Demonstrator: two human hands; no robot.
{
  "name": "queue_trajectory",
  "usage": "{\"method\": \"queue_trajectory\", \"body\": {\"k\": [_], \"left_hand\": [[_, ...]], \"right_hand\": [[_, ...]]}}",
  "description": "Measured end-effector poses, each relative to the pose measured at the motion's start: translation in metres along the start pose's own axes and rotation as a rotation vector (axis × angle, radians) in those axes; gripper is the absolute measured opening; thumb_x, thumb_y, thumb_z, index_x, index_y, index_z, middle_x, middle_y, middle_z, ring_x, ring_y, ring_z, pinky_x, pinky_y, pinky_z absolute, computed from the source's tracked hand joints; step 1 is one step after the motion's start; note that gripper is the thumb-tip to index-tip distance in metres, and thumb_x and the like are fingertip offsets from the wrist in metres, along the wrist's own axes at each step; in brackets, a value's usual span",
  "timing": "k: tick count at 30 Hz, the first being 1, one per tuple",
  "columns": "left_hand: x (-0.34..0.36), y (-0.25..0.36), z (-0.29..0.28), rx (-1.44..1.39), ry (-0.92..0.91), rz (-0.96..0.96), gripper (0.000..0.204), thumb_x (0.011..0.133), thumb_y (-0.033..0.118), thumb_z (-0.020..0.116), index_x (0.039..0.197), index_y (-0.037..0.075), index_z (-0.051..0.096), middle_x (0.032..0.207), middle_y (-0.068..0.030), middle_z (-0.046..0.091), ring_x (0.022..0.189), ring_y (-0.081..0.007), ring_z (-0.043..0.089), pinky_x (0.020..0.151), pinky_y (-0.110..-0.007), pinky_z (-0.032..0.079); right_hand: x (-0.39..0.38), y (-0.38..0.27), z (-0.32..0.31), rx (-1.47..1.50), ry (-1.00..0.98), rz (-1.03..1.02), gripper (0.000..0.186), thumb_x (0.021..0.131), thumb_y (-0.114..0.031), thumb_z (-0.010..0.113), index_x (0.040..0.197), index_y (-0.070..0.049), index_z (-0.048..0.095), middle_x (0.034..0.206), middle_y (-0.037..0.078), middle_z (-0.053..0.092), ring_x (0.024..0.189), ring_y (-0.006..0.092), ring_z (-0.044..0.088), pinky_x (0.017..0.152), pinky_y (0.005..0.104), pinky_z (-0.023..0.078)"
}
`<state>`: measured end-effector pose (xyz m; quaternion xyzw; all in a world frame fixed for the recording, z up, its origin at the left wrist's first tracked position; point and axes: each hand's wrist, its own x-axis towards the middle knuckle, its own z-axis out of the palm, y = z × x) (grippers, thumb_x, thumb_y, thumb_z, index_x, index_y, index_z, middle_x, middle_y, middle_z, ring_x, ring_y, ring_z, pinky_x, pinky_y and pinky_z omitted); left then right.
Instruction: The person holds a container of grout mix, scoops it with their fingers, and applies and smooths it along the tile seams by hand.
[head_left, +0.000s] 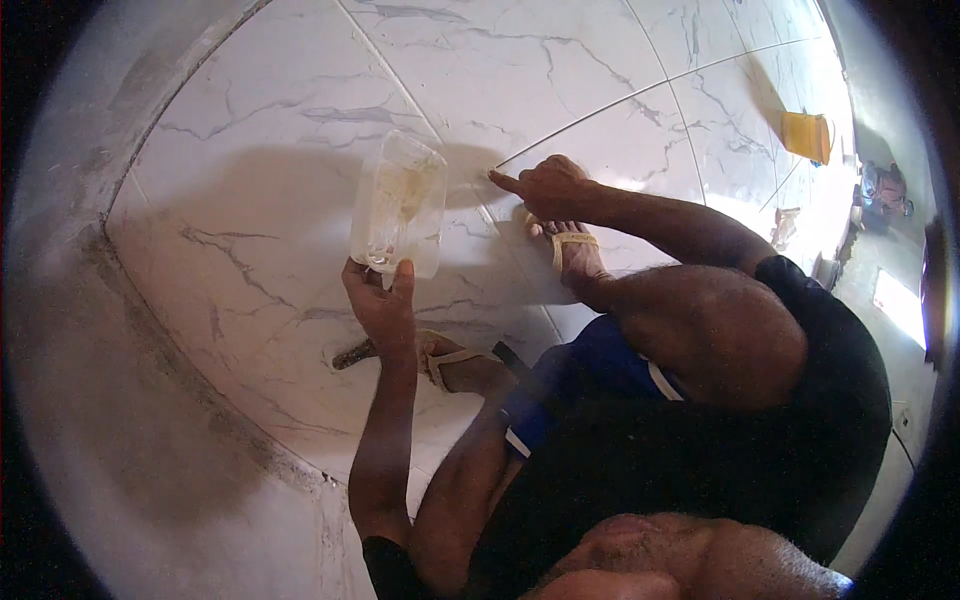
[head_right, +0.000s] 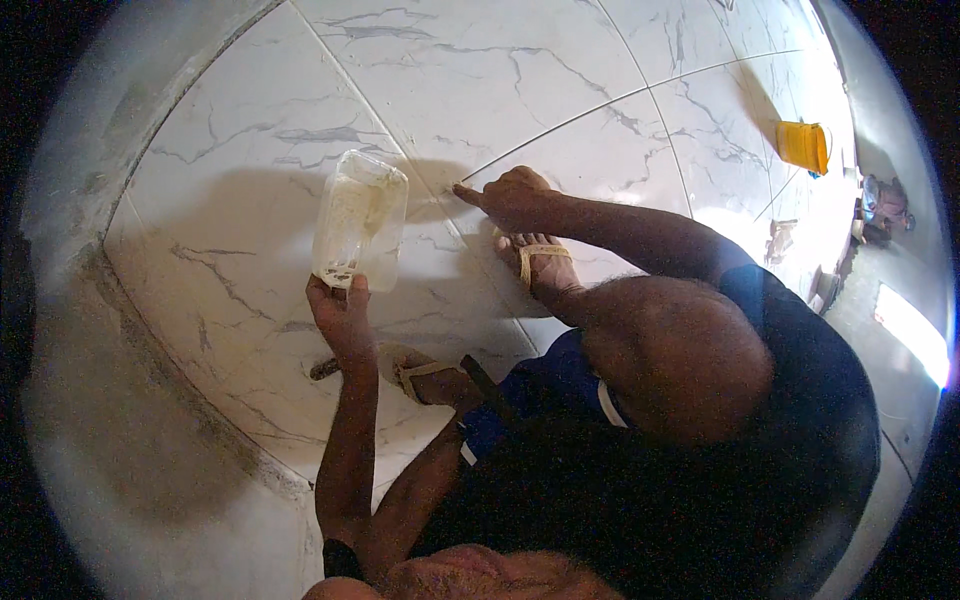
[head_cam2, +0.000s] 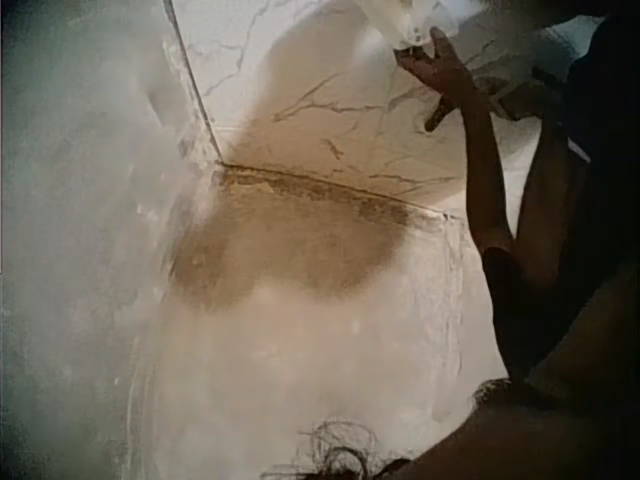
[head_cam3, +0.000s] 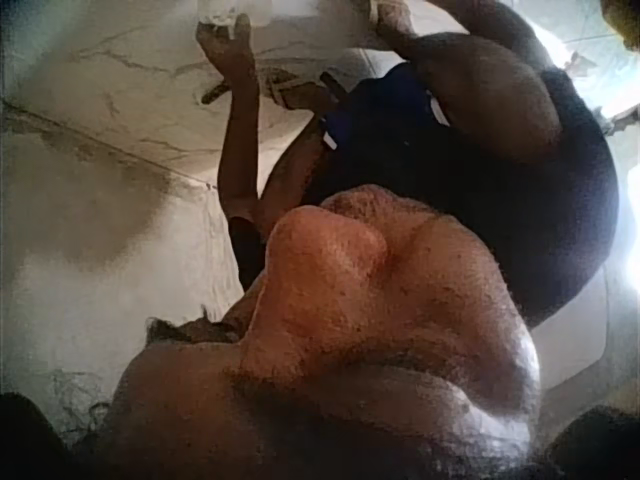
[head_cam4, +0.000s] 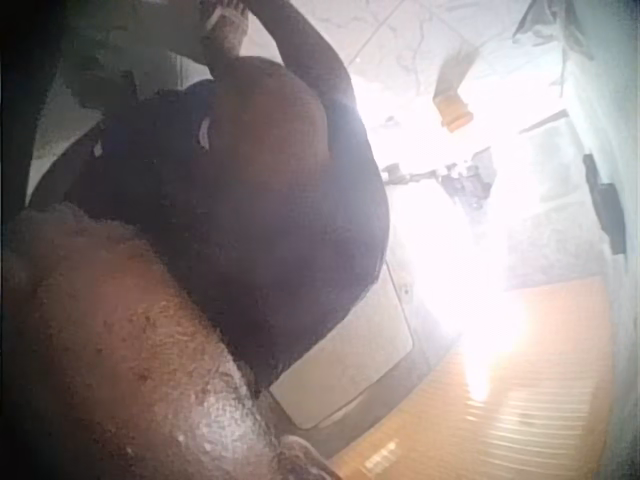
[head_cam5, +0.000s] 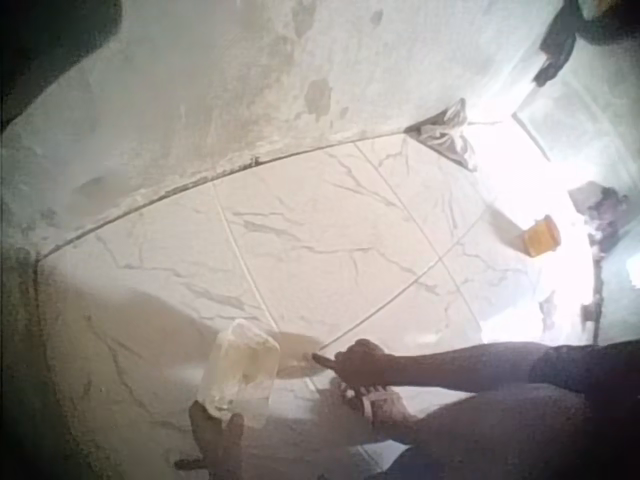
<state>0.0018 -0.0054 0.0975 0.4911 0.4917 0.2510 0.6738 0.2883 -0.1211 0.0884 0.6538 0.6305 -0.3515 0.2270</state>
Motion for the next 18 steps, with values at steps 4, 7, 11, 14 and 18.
{"method": "queue_trajectory", "body": {"k": [4, 7, 11, 14, 18], "left_hand": [[-0.002, 0.003, 0.0, -0.053, -0.003, -0.019, 0.063, 0.085, 0.005, 0.074, 0.135, -0.004, 0.036, 0.132, -0.0167, 0.047, 0.124, -0.0252, 0.05, 0.106, -0.038, 0.044], [-0.002, 0.002, -0.002, -0.03, -0.007, -0.007, 0.063, 0.086, 0.004, 0.074, 0.135, -0.005, 0.036, 0.132, -0.0169, 0.047, 0.124, -0.0251, 0.05, 0.106, -0.038, 0.045], [-0.003, 0.006, 0.0, -0.021, -0.011, -0.023, 0.061, 0.086, 0.002, 0.072, 0.134, -0.005, 0.036, 0.131, -0.0174, 0.047, 0.123, -0.0248, 0.051, 0.104, -0.037, 0.047], [-0.004, 0.009, 0.003, 0.012, -0.006, -0.002, 0.06, 0.086, 0.001, 0.072, 0.134, -0.005, 0.036, 0.131, -0.0172, 0.048, 0.122, -0.0248, 0.052, 0.102, -0.036, 0.048], [-0.002, 0.001, -0.002, -0.016, 0.0, -0.03, 0.061, 0.086, 0.002, 0.072, 0.134, -0.006, 0.036, 0.132, -0.0171, 0.048, 0.122, -0.0249, 0.052, 0.101, -0.035, 0.048]], "right_hand": [[-0.008, 0.0, 0.002, 0.001, -0.015, -0.01, 0.071, 0.092, -0.021, 0.059, 0.155, -0.016, 0.027, 0.081, 0.011, 0.071, 0.073, 0.0277, 0.071, 0.063, 0.0431, 0.053], [-0.005, 0.008, 0.003, -0.068, 0.092, -0.041, 0.068, 0.093, -0.02, 0.057, 0.155, -0.017, 0.028, 0.08, 0.011, 0.071, 0.072, 0.0274, 0.071, 0.061, 0.0424, 0.053], [-0.004, 0.014, -0.006, -0.09, -0.008, 0.002, 0.062, 0.096, -0.019, 0.051, 0.154, -0.02, 0.03, 0.081, 0.011, 0.07, 0.07, 0.026, 0.07, 0.06, 0.042, 0.052], [-0.011, 0.027, 0.004, -0.14, 0.038, -0.012, 0.064, 0.091, -0.013, 0.053, 0.152, -0.02, 0.035, 0.078, 0.01, 0.068, 0.066, 0.0265, 0.068, 0.057, 0.0428, 0.051], [-0.005, 0.018, -0.013, -0.101, 0.019, 0.01, 0.06, 0.093, -0.014, 0.052, 0.151, -0.023, 0.037, 0.081, 0.01, 0.069, 0.064, 0.0241, 0.067, 0.057, 0.0402, 0.051]]}}
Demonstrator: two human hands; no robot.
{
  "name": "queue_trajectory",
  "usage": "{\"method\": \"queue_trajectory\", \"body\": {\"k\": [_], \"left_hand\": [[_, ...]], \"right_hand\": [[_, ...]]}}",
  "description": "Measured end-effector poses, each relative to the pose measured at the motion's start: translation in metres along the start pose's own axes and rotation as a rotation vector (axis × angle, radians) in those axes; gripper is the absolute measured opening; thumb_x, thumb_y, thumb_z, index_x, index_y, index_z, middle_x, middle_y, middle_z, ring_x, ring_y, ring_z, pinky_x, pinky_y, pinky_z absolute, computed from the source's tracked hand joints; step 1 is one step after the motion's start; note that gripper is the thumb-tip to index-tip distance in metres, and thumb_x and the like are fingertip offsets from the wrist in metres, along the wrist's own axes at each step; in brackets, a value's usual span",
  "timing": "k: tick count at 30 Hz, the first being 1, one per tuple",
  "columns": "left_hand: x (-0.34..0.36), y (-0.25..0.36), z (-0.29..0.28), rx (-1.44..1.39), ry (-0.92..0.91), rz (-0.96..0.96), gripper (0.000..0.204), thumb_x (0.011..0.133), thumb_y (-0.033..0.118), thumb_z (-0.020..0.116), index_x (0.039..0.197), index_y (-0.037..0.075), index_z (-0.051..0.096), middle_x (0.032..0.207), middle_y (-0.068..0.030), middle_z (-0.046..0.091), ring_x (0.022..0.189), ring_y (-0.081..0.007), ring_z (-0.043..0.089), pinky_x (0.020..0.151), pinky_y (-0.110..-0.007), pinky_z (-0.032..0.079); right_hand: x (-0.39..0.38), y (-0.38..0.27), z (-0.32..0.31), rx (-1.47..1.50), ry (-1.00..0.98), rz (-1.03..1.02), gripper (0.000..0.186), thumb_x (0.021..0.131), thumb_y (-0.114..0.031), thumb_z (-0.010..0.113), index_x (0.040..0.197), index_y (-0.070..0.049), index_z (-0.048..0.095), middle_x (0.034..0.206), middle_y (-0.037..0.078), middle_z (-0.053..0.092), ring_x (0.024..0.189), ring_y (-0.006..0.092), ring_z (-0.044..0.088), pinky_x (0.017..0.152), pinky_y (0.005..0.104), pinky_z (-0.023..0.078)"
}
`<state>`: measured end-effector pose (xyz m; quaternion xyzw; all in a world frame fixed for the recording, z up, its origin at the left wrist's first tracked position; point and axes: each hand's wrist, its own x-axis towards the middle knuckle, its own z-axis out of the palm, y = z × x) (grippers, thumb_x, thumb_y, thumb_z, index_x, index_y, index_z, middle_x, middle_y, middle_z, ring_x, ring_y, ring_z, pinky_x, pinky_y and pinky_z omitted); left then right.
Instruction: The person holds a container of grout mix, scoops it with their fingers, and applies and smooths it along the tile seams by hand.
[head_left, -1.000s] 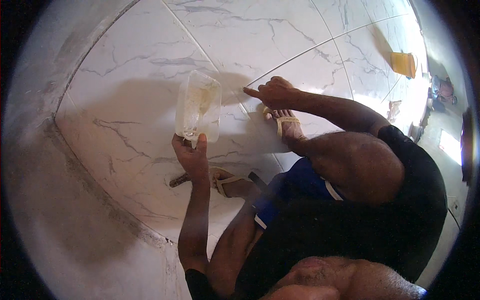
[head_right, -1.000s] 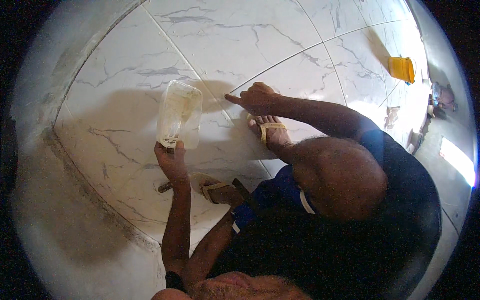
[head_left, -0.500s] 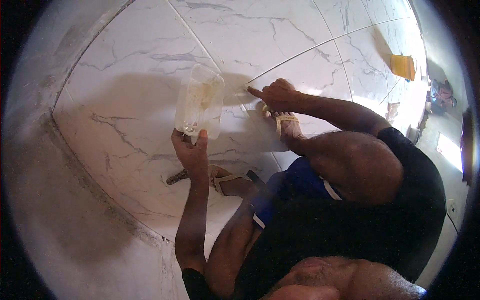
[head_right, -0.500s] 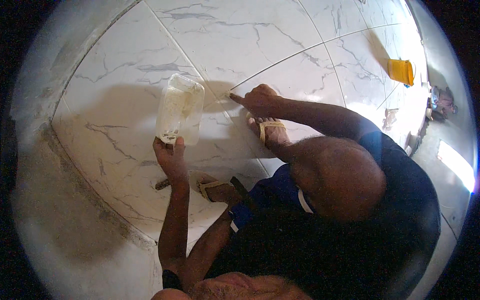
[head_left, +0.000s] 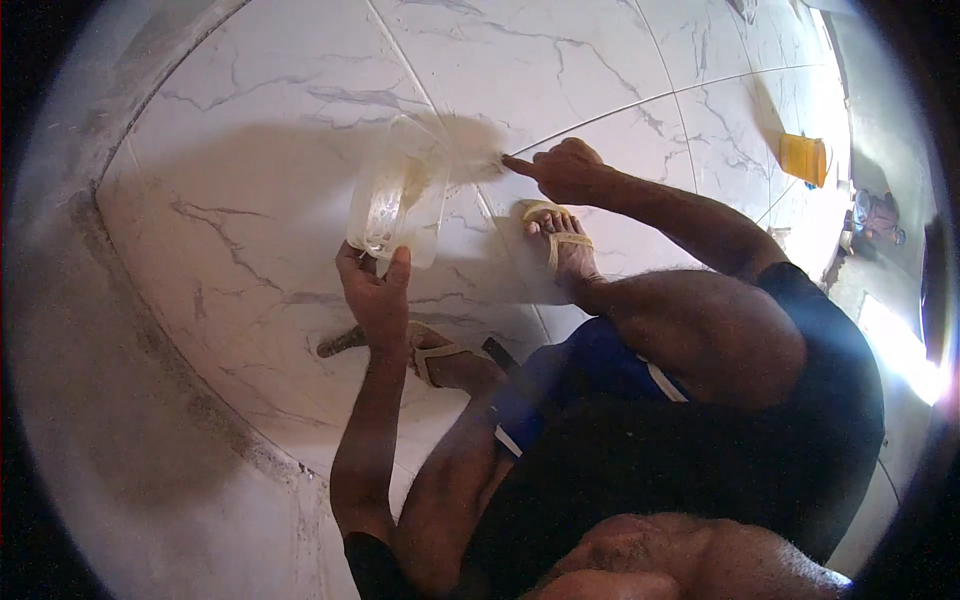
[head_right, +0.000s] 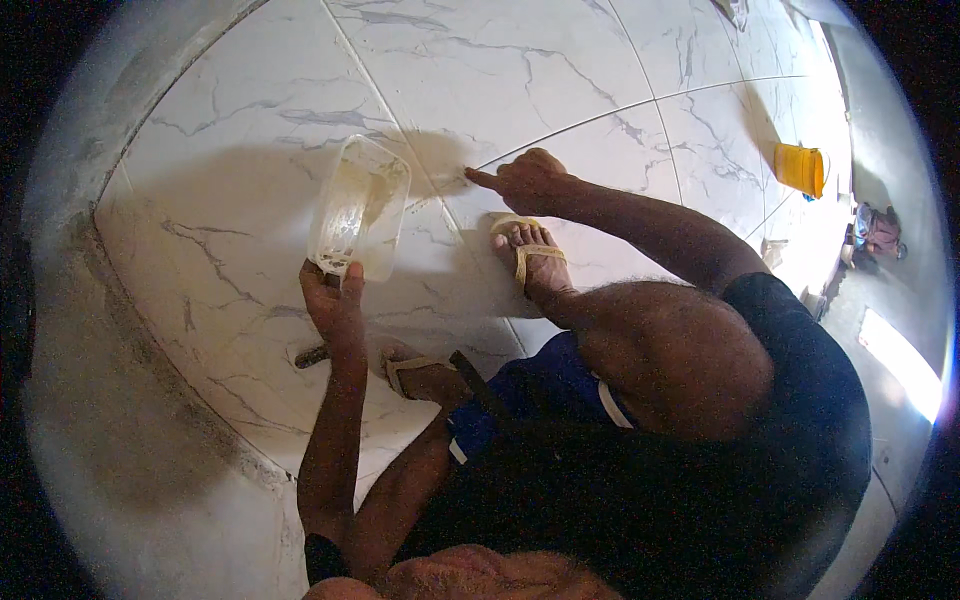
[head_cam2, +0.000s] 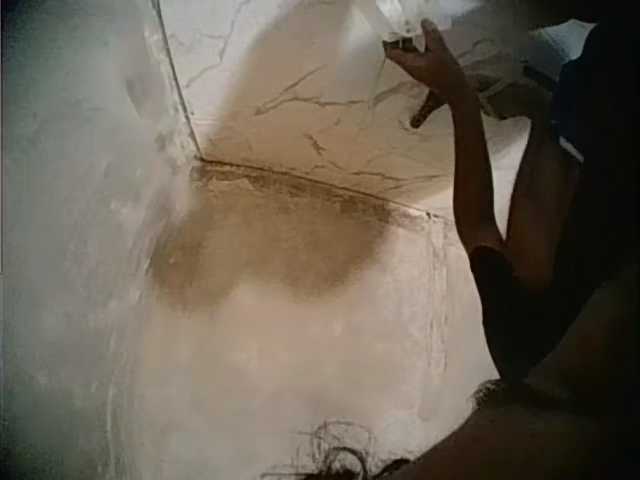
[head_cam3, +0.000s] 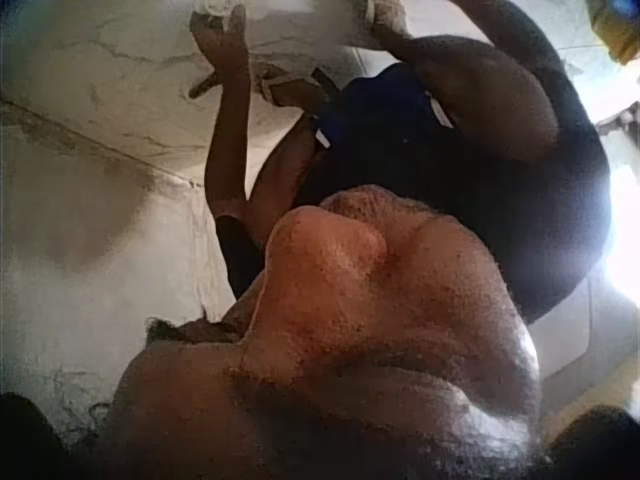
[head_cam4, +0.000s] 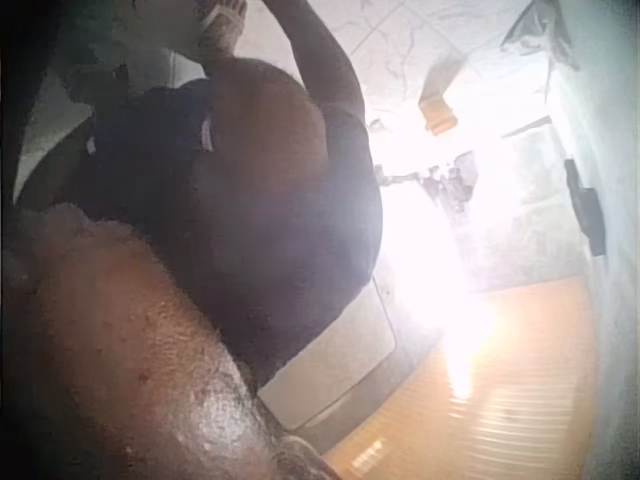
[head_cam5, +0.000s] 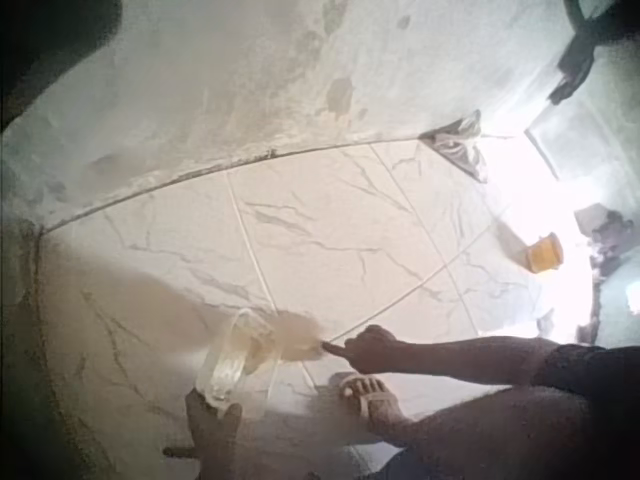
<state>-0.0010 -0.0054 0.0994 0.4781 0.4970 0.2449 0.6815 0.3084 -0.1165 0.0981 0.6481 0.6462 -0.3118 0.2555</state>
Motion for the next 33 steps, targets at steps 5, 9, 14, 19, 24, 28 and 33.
{"method": "queue_trajectory", "body": {"k": [5, 9, 14, 19, 24, 28, 33], "left_hand": [[0.002, -0.006, -0.001, 0.0, -0.017, 0.064, 0.061, 0.086, 0.002, 0.072, 0.135, -0.006, 0.036, 0.13, -0.0167, 0.049, 0.121, -0.0245, 0.052, 0.103, -0.037, 0.045], [0.003, -0.008, -0.004, -0.071, -0.008, 0.06, 0.06, 0.087, 0.002, 0.072, 0.134, -0.006, 0.037, 0.129, -0.0166, 0.05, 0.12, -0.0243, 0.052, 0.104, -0.037, 0.044], [0.003, -0.005, -0.003, -0.03, -0.014, 0.049, 0.06, 0.086, 0.004, 0.072, 0.134, -0.006, 0.037, 0.129, -0.0169, 0.049, 0.12, -0.0244, 0.052, 0.104, -0.037, 0.044], [0.001, -0.003, -0.002, -0.012, 0.02, 0.023, 0.059, 0.086, 0.004, 0.072, 0.133, -0.006, 0.038, 0.128, -0.0169, 0.05, 0.12, -0.0245, 0.053, 0.104, -0.037, 0.044], [0.005, -0.01, -0.005, -0.019, -0.01, 0.057, 0.061, 0.085, 0.005, 0.073, 0.133, -0.007, 0.038, 0.128, -0.0171, 0.05, 0.121, -0.0245, 0.052, 0.105, -0.037, 0.043], [0.002, -0.006, -0.002, -0.001, -0.006, 0.078, 0.063, 0.086, 0.012, 0.075, 0.133, -0.006, 0.038, 0.127, -0.0161, 0.051, 0.119, -0.0241, 0.053, 0.103, -0.037, 0.044], [0.003, 0.001, 0.003, -0.021, -0.028, 0.008, 0.061, 0.085, -0.002, 0.072, 0.135, -0.005, 0.037, 0.131, -0.0155, 0.049, 0.121, -0.0248, 0.052, 0.104, -0.036, 0.047]], "right_hand": [[-0.002, 0.013, 0.019, -0.075, 0.013, -0.085, 0.061, 0.092, -0.013, 0.052, 0.151, -0.025, 0.038, 0.083, 0.01, 0.069, 0.066, 0.0241, 0.068, 0.057, 0.0412, 0.052], [0.008, 0.026, 0.019, -0.107, 0.052, -0.139, 0.06, 0.093, -0.013, 0.051, 0.149, -0.027, 0.039, 0.084, 0.009, 0.069, 0.067, 0.0243, 0.068, 0.058, 0.0412, 0.053], [0.021, 0.034, 0.023, -0.164, 0.146, -0.27, 0.058, 0.095, -0.017, 0.049, 0.15, -0.031, 0.036, 0.075, 0.008, 0.065, 0.064, 0.0264, 0.067, 0.057, 0.0426, 0.052], [0.015, 0.033, 0.006, -0.199, 0.06, -0.291, 0.057, 0.096, -0.018, 0.051, 0.149, -0.033, 0.037, 0.077, 0.007, 0.065, 0.065, 0.0265, 0.067, 0.058, 0.0416, 0.053], [0.032, 0.023, 0.006, -0.181, 0.111, -0.295, 0.054, 0.096, -0.015, 0.047, 0.148, -0.032, 0.041, 0.084, 0.009, 0.066, 0.072, 0.025, 0.069, 0.061, 0.0412, 0.053], [0.022, 0.032, 0.005, -0.245, 0.078, -0.403, 0.057, 0.094, -0.018, 0.052, 0.148, -0.032, 0.038, 0.08, 0.008, 0.066, 0.066, 0.0257, 0.068, 0.055, 0.0419, 0.053], [0.026, 0.04, 0.006, -0.17, 0.182, -0.336, 0.056, 0.091, -0.016, 0.052, 0.144, -0.033, 0.044, 0.079, 0.008, 0.066, 0.07, 0.0275, 0.069, 0.054, 0.0429, 0.052]]}}
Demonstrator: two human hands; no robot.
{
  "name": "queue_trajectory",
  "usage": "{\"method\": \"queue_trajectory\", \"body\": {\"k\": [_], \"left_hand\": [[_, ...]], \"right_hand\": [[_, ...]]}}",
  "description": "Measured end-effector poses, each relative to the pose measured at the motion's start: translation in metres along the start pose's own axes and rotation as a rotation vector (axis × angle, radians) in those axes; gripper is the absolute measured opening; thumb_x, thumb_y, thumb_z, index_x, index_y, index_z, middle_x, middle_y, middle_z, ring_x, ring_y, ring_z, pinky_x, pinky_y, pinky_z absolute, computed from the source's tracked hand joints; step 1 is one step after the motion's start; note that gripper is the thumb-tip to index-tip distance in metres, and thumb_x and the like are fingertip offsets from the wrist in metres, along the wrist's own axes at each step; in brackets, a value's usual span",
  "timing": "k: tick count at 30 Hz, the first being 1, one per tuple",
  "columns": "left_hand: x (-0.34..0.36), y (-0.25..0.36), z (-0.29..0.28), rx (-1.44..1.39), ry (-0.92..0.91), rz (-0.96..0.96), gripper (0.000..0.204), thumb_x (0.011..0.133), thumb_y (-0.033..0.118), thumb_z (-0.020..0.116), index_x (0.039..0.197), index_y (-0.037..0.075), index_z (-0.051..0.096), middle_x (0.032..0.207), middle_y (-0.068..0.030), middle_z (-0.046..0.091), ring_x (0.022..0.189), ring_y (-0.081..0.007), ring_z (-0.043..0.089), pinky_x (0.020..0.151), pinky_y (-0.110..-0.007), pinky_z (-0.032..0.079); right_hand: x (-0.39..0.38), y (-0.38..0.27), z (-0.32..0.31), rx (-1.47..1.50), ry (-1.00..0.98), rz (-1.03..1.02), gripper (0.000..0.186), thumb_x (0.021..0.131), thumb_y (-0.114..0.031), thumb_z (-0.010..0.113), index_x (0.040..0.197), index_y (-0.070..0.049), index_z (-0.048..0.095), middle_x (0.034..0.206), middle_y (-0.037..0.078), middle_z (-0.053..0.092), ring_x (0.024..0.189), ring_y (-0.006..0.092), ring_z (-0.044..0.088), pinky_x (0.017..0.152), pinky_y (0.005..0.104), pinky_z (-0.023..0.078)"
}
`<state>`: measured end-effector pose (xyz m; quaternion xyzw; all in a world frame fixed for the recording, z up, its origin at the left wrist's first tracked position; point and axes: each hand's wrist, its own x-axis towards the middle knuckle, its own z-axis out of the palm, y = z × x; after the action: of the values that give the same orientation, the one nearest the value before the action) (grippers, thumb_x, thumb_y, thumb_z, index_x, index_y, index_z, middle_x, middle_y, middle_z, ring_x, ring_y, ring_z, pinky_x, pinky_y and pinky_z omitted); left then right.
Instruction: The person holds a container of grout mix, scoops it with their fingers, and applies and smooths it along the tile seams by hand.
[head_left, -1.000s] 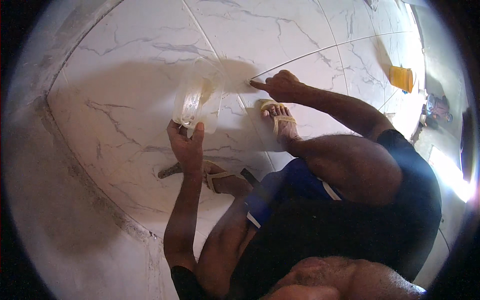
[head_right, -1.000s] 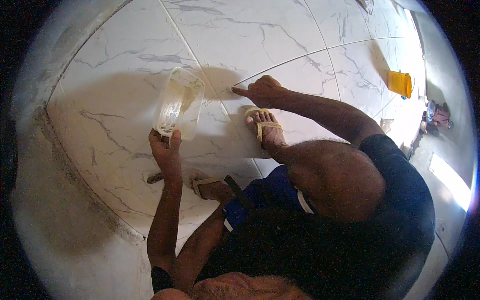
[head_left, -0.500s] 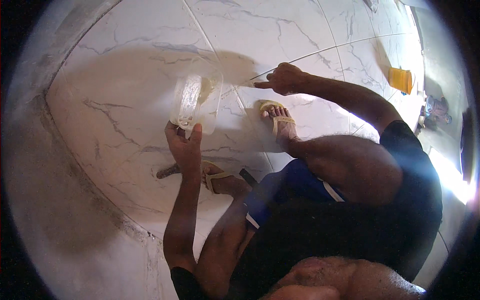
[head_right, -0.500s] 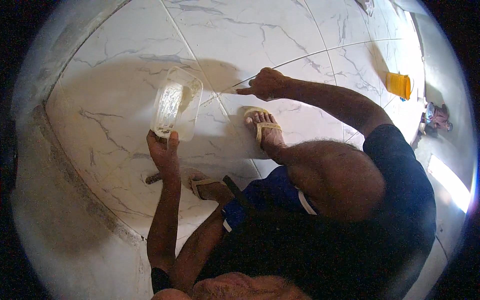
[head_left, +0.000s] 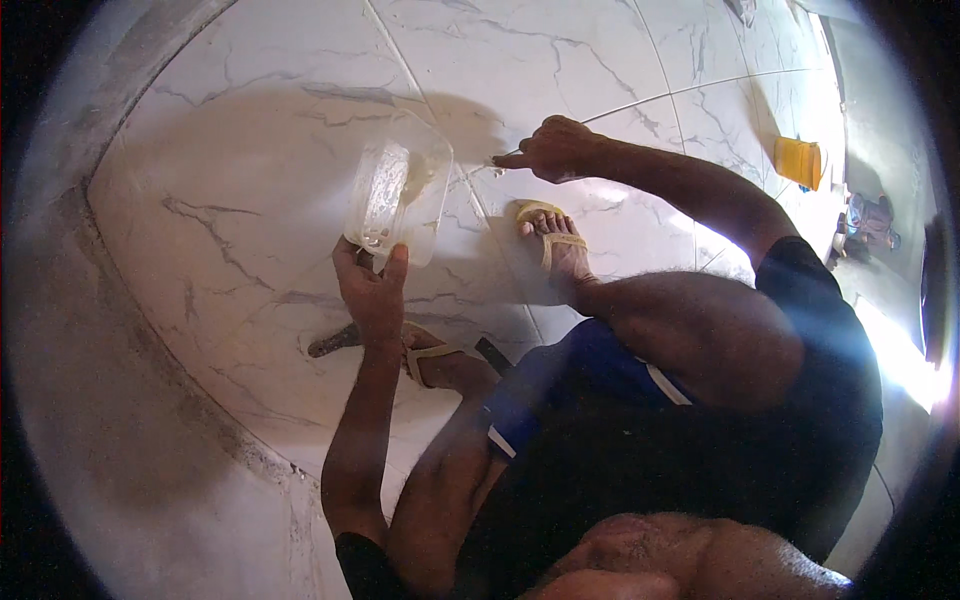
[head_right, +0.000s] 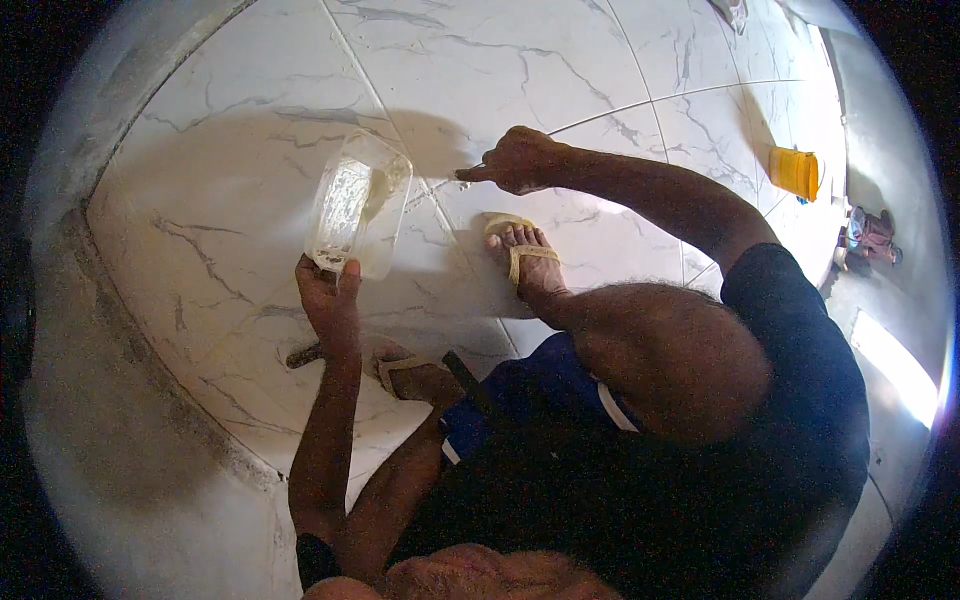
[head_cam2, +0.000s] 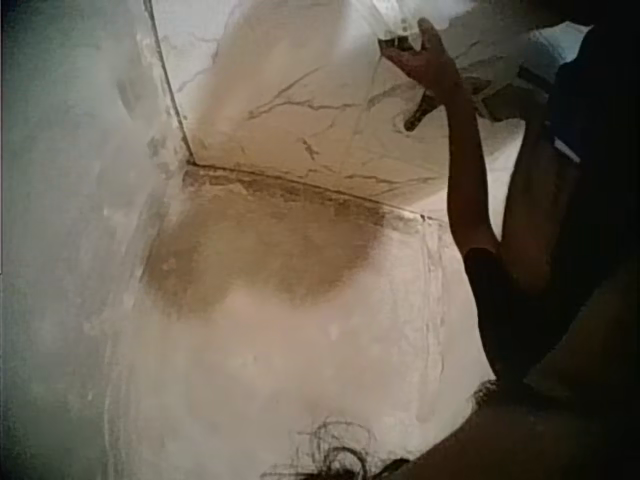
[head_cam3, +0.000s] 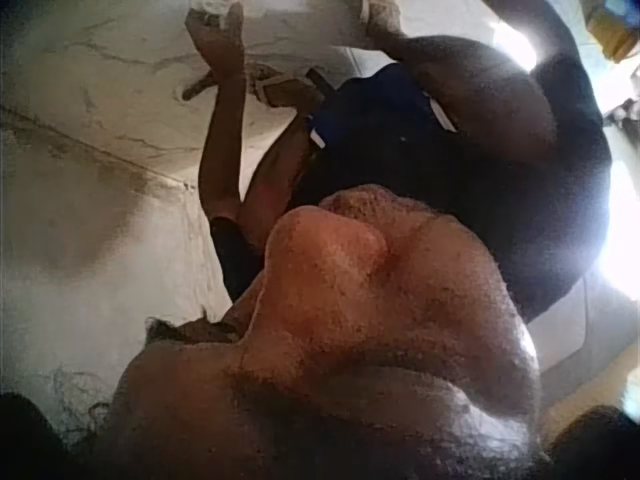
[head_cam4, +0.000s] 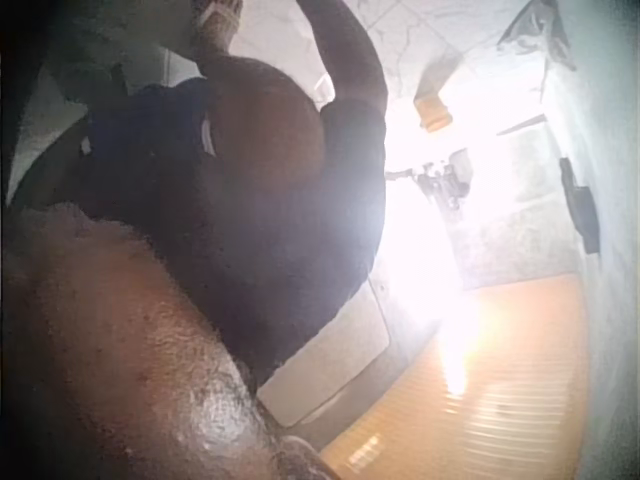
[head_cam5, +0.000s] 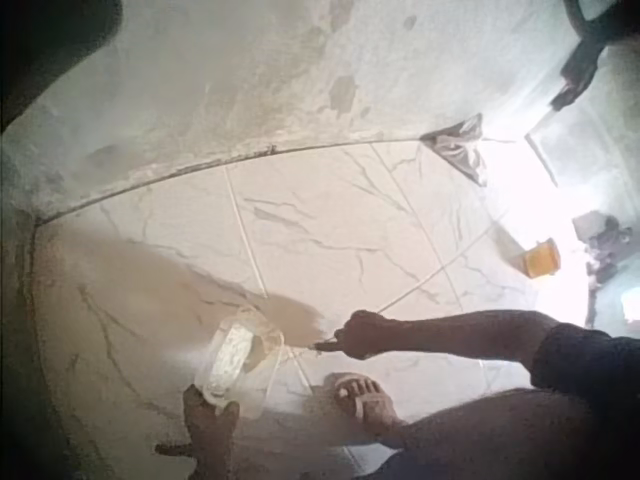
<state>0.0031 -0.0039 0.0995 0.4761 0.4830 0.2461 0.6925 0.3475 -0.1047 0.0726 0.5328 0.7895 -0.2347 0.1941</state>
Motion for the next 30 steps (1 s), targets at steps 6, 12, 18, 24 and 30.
{"method": "queue_trajectory", "body": {"k": [6, 12, 18, 24, 30], "left_hand": [[0.003, -0.006, -0.003, -0.006, -0.03, 0.056, 0.063, 0.086, 0.005, 0.074, 0.136, -0.004, 0.036, 0.131, -0.0161, 0.049, 0.123, -0.0245, 0.051, 0.099, -0.036, 0.05], [0.0, 0.007, 0.009, -0.008, -0.068, -0.019, 0.063, 0.085, 0.005, 0.074, 0.136, -0.004, 0.036, 0.131, -0.0167, 0.048, 0.12, -0.0244, 0.053, 0.096, -0.036, 0.052], [-0.007, 0.019, 0.035, 0.024, -0.138, -0.033, 0.065, 0.081, -0.002, 0.075, 0.133, -0.003, 0.037, 0.129, -0.0164, 0.049, 0.12, -0.0236, 0.054, 0.096, -0.038, 0.056], [-0.012, 0.019, 0.043, 0.124, -0.155, -0.043, 0.066, 0.08, -0.001, 0.076, 0.133, -0.002, 0.037, 0.13, -0.0168, 0.048, 0.122, -0.0253, 0.053, 0.098, -0.039, 0.056], [-0.011, 0.013, 0.038, 0.114, -0.096, -0.06, 0.066, 0.08, -0.001, 0.075, 0.133, -0.001, 0.037, 0.129, -0.0161, 0.048, 0.122, -0.0249, 0.053, 0.098, -0.038, 0.056]], "right_hand": [[-0.027, -0.002, 0.003, 0.0, -0.135, -0.019, 0.058, 0.089, -0.016, 0.054, 0.145, -0.028, 0.045, 0.078, 0.01, 0.065, 0.069, 0.0288, 0.068, 0.057, 0.0433, 0.053], [-0.013, -0.032, -0.044, 0.555, 0.076, 0.24, 0.063, 0.085, -0.017, 0.057, 0.146, -0.023, 0.043, 0.08, 0.013, 0.067, 0.071, 0.0321, 0.067, 0.061, 0.0452, 0.053], [0.026, -0.057, -0.072, 0.582, -0.108, 0.253, 0.075, 0.079, -0.016, 0.063, 0.148, -0.006, 0.035, 0.077, 0.018, 0.065, 0.073, 0.0365, 0.066, 0.064, 0.0484, 0.051], [0.027, -0.072, -0.081, 0.804, -0.165, 0.187, 0.056, 0.085, -0.018, 0.064, 0.133, 0.004, 0.045, 0.084, 0.019, 0.067, 0.083, 0.0346, 0.067, 0.072, 0.0445, 0.053], [-0.002, -0.035, -0.031, 1.325, 0.138, 0.097, 0.061, 0.085, -0.01, 0.062, 0.143, -0.005, 0.045, 0.078, 0.01, 0.063, 0.073, 0.0177, 0.06, 0.073, 0.0346, 0.05]]}}
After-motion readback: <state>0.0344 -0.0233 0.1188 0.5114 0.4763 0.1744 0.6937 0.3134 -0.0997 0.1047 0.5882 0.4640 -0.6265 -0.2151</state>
